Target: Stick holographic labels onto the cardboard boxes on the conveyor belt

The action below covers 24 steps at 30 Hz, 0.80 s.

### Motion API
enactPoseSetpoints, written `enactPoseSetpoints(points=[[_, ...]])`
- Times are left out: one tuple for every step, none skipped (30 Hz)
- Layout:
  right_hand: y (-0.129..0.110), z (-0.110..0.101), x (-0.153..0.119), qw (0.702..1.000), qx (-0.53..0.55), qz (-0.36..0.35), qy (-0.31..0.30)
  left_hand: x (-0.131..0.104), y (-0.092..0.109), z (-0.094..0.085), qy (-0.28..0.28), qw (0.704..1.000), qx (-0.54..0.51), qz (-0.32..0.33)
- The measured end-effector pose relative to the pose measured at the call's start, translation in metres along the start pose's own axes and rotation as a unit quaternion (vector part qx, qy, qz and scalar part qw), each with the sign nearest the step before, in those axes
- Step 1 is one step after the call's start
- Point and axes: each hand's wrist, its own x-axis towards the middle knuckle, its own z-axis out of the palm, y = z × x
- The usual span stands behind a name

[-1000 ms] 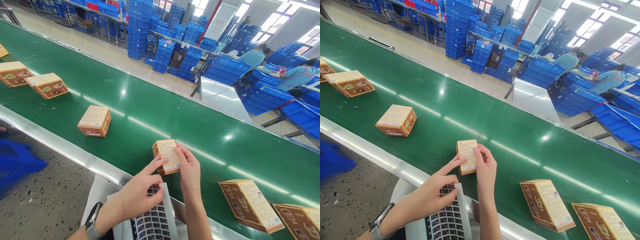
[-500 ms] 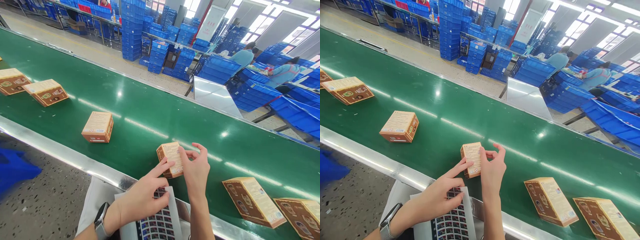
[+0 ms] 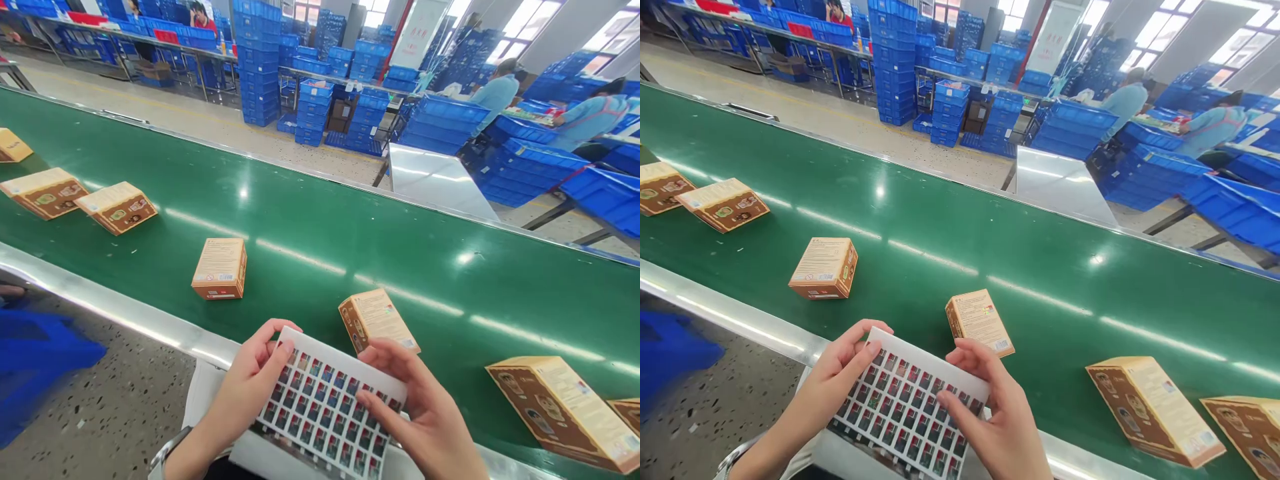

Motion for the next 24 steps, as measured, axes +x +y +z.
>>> enactPoseSetpoints(points=[[-0.001,0.003,-0.001,1.0,0.011,0.004,0.002,-0.002,0.002,0.0,0.003,1.0,0.002,-0.002],[-0.002,0.005,0.0,1.0,0.019,0.008,0.0,-0.004,0.005,0.001,0.003,1.0,0.011,0.003],[-0.003,0.006,0.0,1.0,0.024,0.014,-0.003,-0.005,0.007,0.0,0.001,1.0,0.028,0.014],[-0.005,0.006,0.0,0.999,0.028,0.022,-0.008,-0.005,0.01,-0.001,-0.009,0.998,0.051,0.027],[-0.007,0.005,0.0,0.999,0.031,0.033,-0.013,-0.005,0.012,-0.002,-0.024,0.996,0.079,0.036],[-0.009,0.005,0.0,0.998,0.035,0.046,-0.019,-0.004,0.014,-0.004,-0.039,0.992,0.109,0.04],[-0.011,0.004,-0.001,0.997,0.041,0.057,-0.023,-0.003,0.016,-0.006,-0.051,0.988,0.139,0.039],[-0.013,0.003,-0.001,0.996,0.047,0.068,-0.026,-0.002,0.018,-0.007,-0.059,0.984,0.165,0.034],[-0.014,0.003,-0.002,0.995,0.05,0.076,-0.027,-0.001,0.02,-0.008,-0.06,0.981,0.184,0.026],[-0.015,0.003,-0.003,0.995,0.051,0.082,-0.029,-0.001,0.021,-0.008,-0.056,0.979,0.196,0.016],[-0.015,0.003,-0.004,0.995,0.05,0.086,-0.031,-0.001,0.023,-0.007,-0.05,0.978,0.203,0.008],[-0.015,0.003,-0.005,0.995,0.047,0.088,-0.032,-0.002,0.024,-0.006,-0.046,0.977,0.207,0.001],[-0.015,0.003,-0.005,0.995,0.044,0.088,-0.033,-0.003,0.025,-0.005,-0.043,0.977,0.209,-0.002],[-0.015,0.003,-0.006,0.995,0.045,0.087,-0.034,-0.004,0.025,-0.003,-0.036,0.977,0.208,0.0],[-0.014,0.003,-0.006,0.994,0.048,0.088,-0.036,-0.006,0.026,-0.002,-0.026,0.978,0.207,0.005],[-0.014,0.004,-0.006,0.994,0.052,0.091,-0.04,-0.007,0.026,-0.001,-0.01,0.978,0.207,0.012],[-0.013,0.004,-0.006,0.993,0.054,0.097,-0.045,-0.008,0.025,0.0,0.009,0.978,0.208,0.018],[-0.013,0.004,-0.006,0.992,0.051,0.104,-0.051,-0.009,0.025,0.0,0.024,0.977,0.211,0.022],[-0.013,0.004,-0.006,0.991,0.043,0.11,-0.056,-0.009,0.024,-0.001,0.031,0.975,0.217,0.022],[-0.013,0.004,-0.006,0.991,0.031,0.113,-0.06,-0.009,0.024,-0.002,0.026,0.974,0.226,0.021],[-0.014,0.004,-0.005,0.992,0.018,0.112,-0.062,-0.008,0.024,-0.004,0.013,0.971,0.237,0.021],[-0.014,0.004,-0.005,0.992,0.009,0.109,-0.065,-0.006,0.023,-0.006,-0.004,0.968,0.248,0.022],[-0.014,0.003,-0.005,0.992,0.004,0.107,-0.068,-0.005,0.023,-0.008,-0.022,0.965,0.26,0.025],[-0.014,0.003,-0.005,0.992,0.003,0.106,-0.072,-0.003,0.022,-0.011,-0.038,0.962,0.27,0.03]])
